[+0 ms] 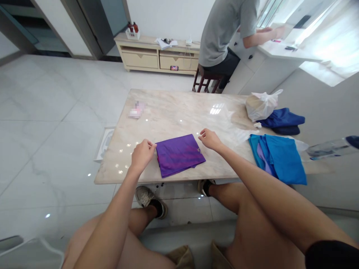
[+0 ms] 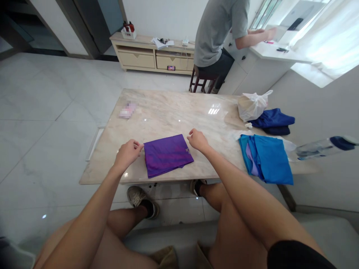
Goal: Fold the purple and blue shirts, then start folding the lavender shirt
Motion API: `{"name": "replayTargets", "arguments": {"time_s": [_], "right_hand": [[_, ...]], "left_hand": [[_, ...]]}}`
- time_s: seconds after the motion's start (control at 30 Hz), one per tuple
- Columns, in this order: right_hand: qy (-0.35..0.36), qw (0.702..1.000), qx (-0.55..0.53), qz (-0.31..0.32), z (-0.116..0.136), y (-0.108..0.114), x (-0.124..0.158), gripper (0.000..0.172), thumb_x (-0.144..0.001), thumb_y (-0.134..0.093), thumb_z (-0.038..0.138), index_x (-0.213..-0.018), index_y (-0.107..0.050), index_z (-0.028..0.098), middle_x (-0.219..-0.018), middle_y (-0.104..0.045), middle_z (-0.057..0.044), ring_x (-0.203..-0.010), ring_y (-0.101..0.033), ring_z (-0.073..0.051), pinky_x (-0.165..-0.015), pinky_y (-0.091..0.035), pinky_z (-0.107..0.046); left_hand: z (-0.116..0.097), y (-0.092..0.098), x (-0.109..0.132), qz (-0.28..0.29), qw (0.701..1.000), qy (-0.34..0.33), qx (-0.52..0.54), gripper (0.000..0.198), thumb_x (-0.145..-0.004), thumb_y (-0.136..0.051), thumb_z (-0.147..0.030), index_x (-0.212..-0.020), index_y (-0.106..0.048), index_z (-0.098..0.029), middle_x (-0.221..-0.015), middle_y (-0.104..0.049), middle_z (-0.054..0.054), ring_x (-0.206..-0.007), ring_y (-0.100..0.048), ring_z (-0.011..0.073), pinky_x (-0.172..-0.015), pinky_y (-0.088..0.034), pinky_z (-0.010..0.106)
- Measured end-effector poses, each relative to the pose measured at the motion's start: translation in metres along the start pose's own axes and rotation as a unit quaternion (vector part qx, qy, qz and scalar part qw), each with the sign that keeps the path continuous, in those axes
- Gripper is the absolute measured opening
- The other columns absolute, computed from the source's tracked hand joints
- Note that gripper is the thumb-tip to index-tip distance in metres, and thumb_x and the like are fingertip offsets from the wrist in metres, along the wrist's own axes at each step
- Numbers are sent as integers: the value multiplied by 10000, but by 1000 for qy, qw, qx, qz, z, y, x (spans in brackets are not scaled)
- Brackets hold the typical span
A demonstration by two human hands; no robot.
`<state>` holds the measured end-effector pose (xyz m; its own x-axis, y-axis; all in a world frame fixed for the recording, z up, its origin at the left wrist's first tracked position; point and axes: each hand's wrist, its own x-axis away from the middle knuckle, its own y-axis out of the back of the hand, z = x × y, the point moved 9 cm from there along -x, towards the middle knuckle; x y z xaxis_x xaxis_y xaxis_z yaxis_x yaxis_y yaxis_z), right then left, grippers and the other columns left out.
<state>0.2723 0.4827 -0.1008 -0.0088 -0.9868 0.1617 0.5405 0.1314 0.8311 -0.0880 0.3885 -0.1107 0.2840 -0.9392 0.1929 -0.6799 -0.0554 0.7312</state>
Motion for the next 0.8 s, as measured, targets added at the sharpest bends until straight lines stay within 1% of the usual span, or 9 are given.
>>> {"name": "replayTargets", "arguments": {"time_s": [0.07, 0.17, 0.27, 0.37, 0.47, 0.57, 0.67, 0.73, 0.8], "right_hand": [[-14, 996, 44, 74, -13, -11, 2, 174, -894, -875, 282, -796, -755, 204, -787, -791, -108, -852, -750, -263, -779, -541, -324], [-49, 982, 36, 179, -28, -27, 13, 380, -841, -957, 381, -601, -719, 208, -557, -680, -86, -612, -686, -245, -665, -526, -349], [-41, 975, 46, 215, -26, -35, 23, 445, -831, -972, 353, -517, -695, 202, -524, -662, -84, -522, -628, -220, -637, -505, -362], [-13, 970, 80, 229, -18, -37, 29, 419, -880, -908, 241, -515, -705, 201, -605, -730, -85, -611, -675, -211, -681, -509, -327], [-19, 958, 126, 258, -17, -36, 34, 307, -911, -855, 205, -617, -770, 181, -732, -802, -95, -740, -748, -221, -723, -532, -289], [-10, 952, 203, 228, -15, -24, 30, 193, -971, -833, 319, -879, -861, 152, -940, -852, -141, -909, -798, -260, -776, -553, -290], [7, 950, 246, 194, -8, -18, 29, 293, -990, -841, 448, -1060, -869, 165, -1093, -856, -160, -1019, -804, -286, -794, -557, -296], [21, 939, 252, 231, -2, -27, 35, 249, -990, -846, 420, -1018, -866, 173, -1079, -859, -143, -1007, -805, -275, -790, -554, -288], [41, 917, 250, 308, 4, -42, 49, 187, -984, -846, 336, -894, -846, 172, -1015, -858, -118, -969, -805, -254, -791, -550, -278]], "left_hand": [[5, -8, 10, 41, 993, -24, -104, 373, -980, -655, -557, -758, -712, -262, -729, -739, 105, -765, -707, 310, -746, -441, 361], [15, -22, 25, 117, 976, -28, -182, 604, -971, -594, -703, -554, -650, -269, -657, -696, 138, -722, -692, 335, -720, -420, 372], [16, -36, 33, 171, 964, -37, -201, 619, -938, -646, -703, -498, -623, -269, -623, -673, 123, -687, -679, 316, -707, -410, 363], [8, -43, 33, 193, 957, -40, -214, 478, -946, -704, -565, -573, -689, -266, -683, -720, 109, -738, -710, 309, -705, -416, 353], [-2, -38, 34, 206, 944, -20, -256, 378, -973, -709, -499, -689, -759, -254, -816, -785, 122, -862, -764, 325, -750, -470, 348], [-17, -25, 41, 196, 930, -10, -312, 374, -1005, -686, -547, -831, -807, -239, -1026, -833, 151, -1034, -790, 359, -829, -534, 367], [-27, -27, 52, 218, 915, -20, -339, 430, -981, -713, -640, -949, -827, -227, -1123, -841, 160, -1115, -792, 383, -874, -569, 387], [-26, -34, 57, 242, 902, -25, -357, 411, -951, -773, -616, -1021, -829, -215, -1170, -843, 169, -1153, -793, 376, -888, -577, 371], [-24, -37, 56, 248, 894, -23, -372, 358, -938, -814, -532, -1075, -828, -202, -1228, -835, 184, -1193, -789, 362, -894, -579, 348]]}}
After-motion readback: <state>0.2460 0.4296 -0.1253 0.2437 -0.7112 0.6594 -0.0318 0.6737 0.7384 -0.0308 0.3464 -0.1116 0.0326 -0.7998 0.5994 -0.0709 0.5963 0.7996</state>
